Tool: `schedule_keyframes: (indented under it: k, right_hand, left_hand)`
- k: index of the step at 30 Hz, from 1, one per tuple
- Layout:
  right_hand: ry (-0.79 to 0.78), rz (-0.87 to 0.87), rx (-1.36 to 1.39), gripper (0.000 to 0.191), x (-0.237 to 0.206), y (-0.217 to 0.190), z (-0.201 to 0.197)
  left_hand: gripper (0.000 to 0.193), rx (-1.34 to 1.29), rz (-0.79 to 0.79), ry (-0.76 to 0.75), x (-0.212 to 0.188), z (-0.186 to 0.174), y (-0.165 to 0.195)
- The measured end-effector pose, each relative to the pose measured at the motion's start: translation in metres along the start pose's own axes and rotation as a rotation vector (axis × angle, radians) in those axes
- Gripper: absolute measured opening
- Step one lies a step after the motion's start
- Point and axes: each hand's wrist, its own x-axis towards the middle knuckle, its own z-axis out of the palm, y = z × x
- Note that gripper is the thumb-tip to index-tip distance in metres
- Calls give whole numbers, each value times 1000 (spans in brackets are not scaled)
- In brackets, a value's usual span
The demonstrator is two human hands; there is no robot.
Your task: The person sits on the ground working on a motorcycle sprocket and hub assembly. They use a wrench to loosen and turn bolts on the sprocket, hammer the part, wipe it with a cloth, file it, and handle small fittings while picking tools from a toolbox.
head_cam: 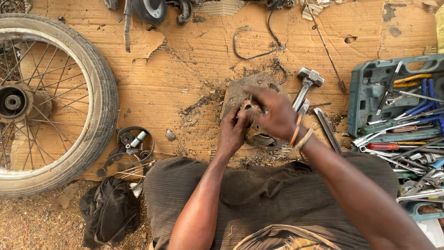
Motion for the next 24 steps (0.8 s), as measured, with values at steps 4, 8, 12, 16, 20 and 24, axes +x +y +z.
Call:
schedule_keyframes:
  k: [4,8,12,16,20,24]
  right_hand:
    - [106,-355,22,46,-62,-33,26]
    - [154,-370,-214,36,-148,-27,20]
    - [489,290,-137,35,-196,-4,21]
    - [633,912,345,32,-171,36,-2]
    - [502,866,484,36,-80,70,-29]
    - [133,515,229,29,-9,43,-26]
  left_hand:
    - [71,62,98,47,3,2,-3]
    - [68,18,59,70,4,3,-5]
    - [67,118,205,86,3,1,-4]
    - [71,-3,155,48,-1,-3,-2]
    - [72,29,136,25,-4,-4,1]
    - [75,65,96,35,-3,-4,4]
